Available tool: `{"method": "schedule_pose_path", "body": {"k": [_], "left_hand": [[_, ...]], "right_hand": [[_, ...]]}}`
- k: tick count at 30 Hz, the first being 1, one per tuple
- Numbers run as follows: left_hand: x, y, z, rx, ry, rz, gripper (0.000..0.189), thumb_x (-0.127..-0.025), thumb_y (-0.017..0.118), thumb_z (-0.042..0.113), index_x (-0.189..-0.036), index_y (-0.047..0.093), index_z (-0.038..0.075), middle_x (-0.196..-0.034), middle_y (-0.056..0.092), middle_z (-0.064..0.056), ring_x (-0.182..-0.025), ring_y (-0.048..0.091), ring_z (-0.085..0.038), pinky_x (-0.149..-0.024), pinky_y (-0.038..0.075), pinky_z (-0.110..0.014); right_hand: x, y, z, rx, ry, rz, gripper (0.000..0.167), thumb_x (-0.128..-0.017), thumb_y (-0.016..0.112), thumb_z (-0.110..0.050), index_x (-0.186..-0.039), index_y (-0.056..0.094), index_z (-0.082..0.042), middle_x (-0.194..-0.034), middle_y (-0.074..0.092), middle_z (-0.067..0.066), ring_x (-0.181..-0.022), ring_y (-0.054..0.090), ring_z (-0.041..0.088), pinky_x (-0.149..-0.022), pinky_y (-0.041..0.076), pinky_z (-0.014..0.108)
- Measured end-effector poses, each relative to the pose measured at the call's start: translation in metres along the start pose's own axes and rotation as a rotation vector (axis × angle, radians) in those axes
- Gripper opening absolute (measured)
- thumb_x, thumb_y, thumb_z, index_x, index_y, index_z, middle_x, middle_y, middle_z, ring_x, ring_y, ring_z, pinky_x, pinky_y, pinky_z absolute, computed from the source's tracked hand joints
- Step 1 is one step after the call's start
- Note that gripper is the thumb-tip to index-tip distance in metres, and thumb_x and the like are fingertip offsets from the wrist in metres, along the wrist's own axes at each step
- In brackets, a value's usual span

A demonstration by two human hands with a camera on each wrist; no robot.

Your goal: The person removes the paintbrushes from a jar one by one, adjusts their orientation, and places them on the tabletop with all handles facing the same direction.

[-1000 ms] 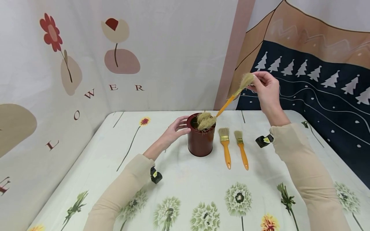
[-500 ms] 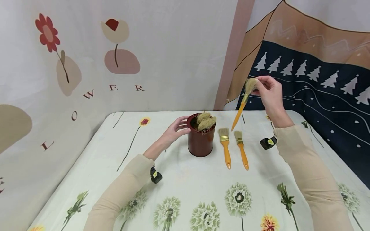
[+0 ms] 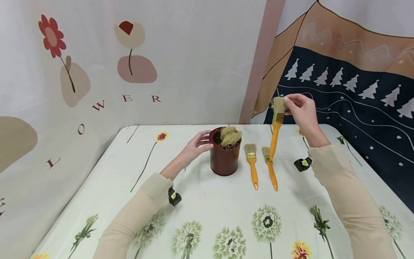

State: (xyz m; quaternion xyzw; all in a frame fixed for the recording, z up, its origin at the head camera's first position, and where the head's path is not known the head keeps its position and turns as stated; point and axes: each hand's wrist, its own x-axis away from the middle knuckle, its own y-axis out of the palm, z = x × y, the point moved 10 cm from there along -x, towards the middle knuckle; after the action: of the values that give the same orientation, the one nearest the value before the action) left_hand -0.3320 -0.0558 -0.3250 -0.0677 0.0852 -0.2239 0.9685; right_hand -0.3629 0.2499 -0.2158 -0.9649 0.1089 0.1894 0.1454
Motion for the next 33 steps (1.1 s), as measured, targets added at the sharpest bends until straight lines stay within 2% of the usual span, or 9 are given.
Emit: {"method": "schedule_pose_path", "body": {"k": [10, 14, 16, 22, 23, 27, 29, 30, 33], "left_hand": [[0.0, -0.001, 0.0, -0.005, -0.001, -0.001, 0.054, -0.087, 0.055, 0.011, -0.135, 0.03, 0.007, -0.131, 0.036, -0.015, -0.118, 0.035, -0.028, -0.094, 0.033, -0.04], [0.0, -0.001, 0.0, -0.004, -0.004, -0.003, 0.055, -0.087, 0.055, 0.012, -0.135, 0.03, 0.007, -0.131, 0.036, -0.015, -0.118, 0.035, -0.027, -0.094, 0.032, -0.041], [0.0, -0.001, 0.0, -0.006, -0.005, -0.004, 0.055, -0.087, 0.055, 0.012, -0.136, 0.03, 0.007, -0.131, 0.036, -0.015, -0.119, 0.035, -0.028, -0.094, 0.032, -0.041], [0.001, -0.001, 0.0, -0.011, -0.013, -0.006, 0.055, -0.087, 0.056, 0.013, -0.136, 0.029, 0.008, -0.132, 0.035, -0.015, -0.119, 0.034, -0.028, -0.094, 0.032, -0.042], [0.001, -0.001, 0.0, -0.012, -0.013, -0.006, 0.055, -0.087, 0.056, 0.013, -0.136, 0.03, 0.008, -0.132, 0.035, -0.014, -0.119, 0.034, -0.027, -0.094, 0.032, -0.041], [0.001, -0.001, 0.0, -0.009, -0.011, -0.004, 0.055, -0.087, 0.056, 0.013, -0.135, 0.03, 0.008, -0.131, 0.035, -0.014, -0.119, 0.034, -0.027, -0.094, 0.032, -0.041], [0.001, -0.001, 0.0, -0.007, -0.011, -0.002, 0.055, -0.087, 0.056, 0.012, -0.135, 0.03, 0.007, -0.131, 0.035, -0.015, -0.118, 0.034, -0.028, -0.094, 0.032, -0.041], [0.001, -0.001, 0.0, -0.006, -0.011, -0.002, 0.055, -0.087, 0.056, 0.012, -0.135, 0.03, 0.007, -0.131, 0.035, -0.015, -0.118, 0.034, -0.028, -0.094, 0.032, -0.041], [0.001, -0.001, 0.0, -0.006, -0.012, 0.0, 0.055, -0.087, 0.056, 0.011, -0.135, 0.03, 0.007, -0.131, 0.036, -0.015, -0.118, 0.034, -0.029, -0.094, 0.032, -0.041]], "right_hand": [[-0.001, 0.003, 0.02, 0.127, 0.025, -0.044, 0.029, -0.089, 0.052, -0.026, -0.103, 0.056, -0.001, -0.088, 0.058, -0.003, -0.075, 0.051, 0.011, -0.06, 0.046, 0.015], [-0.005, 0.003, 0.036, 0.139, 0.036, -0.092, 0.029, -0.089, 0.053, -0.025, -0.103, 0.056, 0.001, -0.091, 0.059, 0.003, -0.077, 0.052, 0.014, -0.061, 0.047, 0.018], [-0.017, -0.001, 0.064, 0.118, 0.05, -0.12, 0.032, -0.087, 0.055, -0.028, -0.103, 0.057, -0.001, -0.094, 0.059, 0.007, -0.078, 0.052, 0.018, -0.062, 0.047, 0.02], [-0.074, -0.018, 0.195, 0.129, 0.15, -0.175, 0.037, -0.079, 0.061, -0.042, -0.105, 0.062, -0.016, -0.101, 0.06, 0.003, -0.083, 0.054, 0.019, -0.063, 0.05, 0.025], [-0.074, -0.017, 0.197, 0.122, 0.174, -0.21, 0.034, -0.082, 0.059, -0.037, -0.106, 0.062, -0.014, -0.103, 0.059, 0.005, -0.084, 0.054, 0.02, -0.066, 0.05, 0.027], [-0.08, -0.021, 0.233, 0.167, 0.2, -0.225, 0.037, -0.083, 0.056, -0.04, -0.11, 0.06, -0.014, -0.106, 0.058, 0.005, -0.088, 0.054, 0.021, -0.066, 0.05, 0.028], [-0.08, -0.022, 0.243, 0.197, 0.185, -0.226, 0.039, -0.083, 0.055, -0.043, -0.109, 0.06, -0.014, -0.105, 0.058, 0.005, -0.087, 0.054, 0.022, -0.065, 0.05, 0.027], [-0.085, -0.026, 0.261, 0.233, 0.171, -0.198, 0.045, -0.079, 0.056, -0.05, -0.109, 0.06, -0.017, -0.105, 0.057, 0.003, -0.087, 0.054, 0.021, -0.062, 0.05, 0.026], [-0.083, -0.027, 0.271, 0.279, 0.141, -0.192, 0.045, -0.078, 0.053, -0.054, -0.105, 0.059, -0.018, -0.101, 0.057, 0.003, -0.084, 0.054, 0.022, -0.061, 0.049, 0.024]]}}
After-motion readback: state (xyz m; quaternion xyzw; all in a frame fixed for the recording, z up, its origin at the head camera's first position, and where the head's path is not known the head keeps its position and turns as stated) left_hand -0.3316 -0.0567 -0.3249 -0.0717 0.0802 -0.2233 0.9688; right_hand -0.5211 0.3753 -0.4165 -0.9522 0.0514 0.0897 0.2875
